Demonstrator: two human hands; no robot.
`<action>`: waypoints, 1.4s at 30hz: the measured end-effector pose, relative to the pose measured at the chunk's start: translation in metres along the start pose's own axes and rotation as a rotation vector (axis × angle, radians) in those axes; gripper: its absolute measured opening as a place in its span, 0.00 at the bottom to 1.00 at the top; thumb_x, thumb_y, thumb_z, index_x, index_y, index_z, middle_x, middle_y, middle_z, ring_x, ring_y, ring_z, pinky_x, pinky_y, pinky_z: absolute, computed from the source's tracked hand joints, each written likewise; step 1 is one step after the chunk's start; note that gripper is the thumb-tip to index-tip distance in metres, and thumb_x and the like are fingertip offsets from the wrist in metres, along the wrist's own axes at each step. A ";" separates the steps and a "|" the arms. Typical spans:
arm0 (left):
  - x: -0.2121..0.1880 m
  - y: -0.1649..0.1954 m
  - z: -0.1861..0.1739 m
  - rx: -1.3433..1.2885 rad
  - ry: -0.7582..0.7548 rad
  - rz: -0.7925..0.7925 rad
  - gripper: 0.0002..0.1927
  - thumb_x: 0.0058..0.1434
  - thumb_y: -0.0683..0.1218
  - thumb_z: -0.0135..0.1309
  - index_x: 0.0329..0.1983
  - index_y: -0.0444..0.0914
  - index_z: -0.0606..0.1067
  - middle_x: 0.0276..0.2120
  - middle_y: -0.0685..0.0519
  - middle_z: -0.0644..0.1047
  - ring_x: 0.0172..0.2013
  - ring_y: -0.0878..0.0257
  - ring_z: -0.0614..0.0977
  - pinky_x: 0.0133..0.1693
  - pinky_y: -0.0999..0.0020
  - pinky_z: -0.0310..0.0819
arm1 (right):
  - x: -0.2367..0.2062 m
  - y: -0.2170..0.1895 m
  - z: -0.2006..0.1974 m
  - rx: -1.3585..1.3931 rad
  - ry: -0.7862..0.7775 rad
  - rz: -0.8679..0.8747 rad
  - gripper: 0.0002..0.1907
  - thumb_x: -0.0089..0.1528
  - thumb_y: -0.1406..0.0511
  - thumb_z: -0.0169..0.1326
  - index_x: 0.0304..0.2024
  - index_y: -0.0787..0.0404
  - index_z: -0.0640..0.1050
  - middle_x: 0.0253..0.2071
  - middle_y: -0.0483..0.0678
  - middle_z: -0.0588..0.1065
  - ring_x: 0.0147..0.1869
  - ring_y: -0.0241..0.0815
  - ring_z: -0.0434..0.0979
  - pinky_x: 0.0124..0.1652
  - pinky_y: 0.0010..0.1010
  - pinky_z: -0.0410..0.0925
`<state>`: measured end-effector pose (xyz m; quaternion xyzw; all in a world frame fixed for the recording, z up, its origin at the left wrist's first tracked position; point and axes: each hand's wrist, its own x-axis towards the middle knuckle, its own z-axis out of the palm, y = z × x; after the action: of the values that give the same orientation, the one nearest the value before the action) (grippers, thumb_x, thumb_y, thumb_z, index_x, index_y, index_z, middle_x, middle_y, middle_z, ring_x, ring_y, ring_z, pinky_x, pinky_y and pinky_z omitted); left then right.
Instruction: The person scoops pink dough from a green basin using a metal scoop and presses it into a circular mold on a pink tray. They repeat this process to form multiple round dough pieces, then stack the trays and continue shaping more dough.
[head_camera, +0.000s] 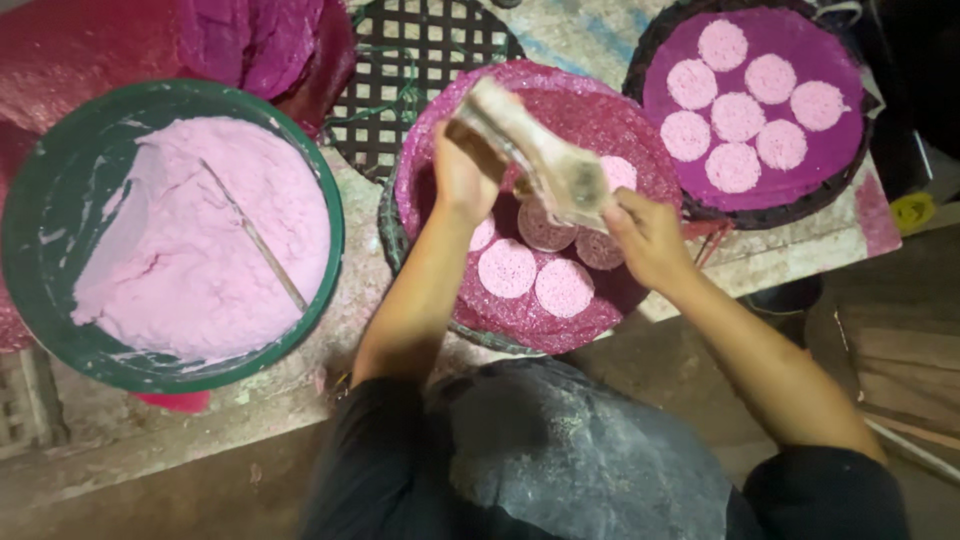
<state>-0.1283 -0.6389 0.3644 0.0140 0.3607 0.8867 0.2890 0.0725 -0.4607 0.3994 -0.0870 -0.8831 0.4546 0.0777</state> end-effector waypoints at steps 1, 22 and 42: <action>-0.010 -0.004 0.001 0.260 0.073 0.003 0.17 0.72 0.51 0.36 0.39 0.36 0.71 0.38 0.44 0.75 0.37 0.58 0.78 0.45 0.63 0.81 | -0.010 -0.003 -0.006 0.088 0.041 -0.022 0.34 0.71 0.42 0.42 0.44 0.67 0.77 0.21 0.46 0.68 0.26 0.33 0.65 0.26 0.28 0.59; -0.102 -0.060 0.005 1.860 -0.462 0.710 0.27 0.54 0.46 0.56 0.60 0.52 0.78 0.66 0.46 0.67 0.65 0.43 0.64 0.64 0.43 0.56 | -0.111 0.082 -0.022 0.532 0.538 0.041 0.38 0.73 0.38 0.32 0.39 0.67 0.71 0.24 0.47 0.66 0.23 0.37 0.65 0.24 0.28 0.57; -0.091 -0.066 0.011 1.874 -0.229 0.233 0.62 0.46 0.57 0.70 0.78 0.39 0.48 0.66 0.42 0.65 0.64 0.47 0.64 0.66 0.47 0.48 | -0.137 0.123 -0.046 0.495 0.545 -0.025 0.36 0.76 0.43 0.30 0.35 0.66 0.71 0.23 0.48 0.68 0.24 0.38 0.67 0.26 0.28 0.60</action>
<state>-0.0164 -0.6420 0.3466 0.3629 0.8909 0.2529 0.1036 0.2263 -0.3847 0.3177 -0.1728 -0.6944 0.6135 0.3340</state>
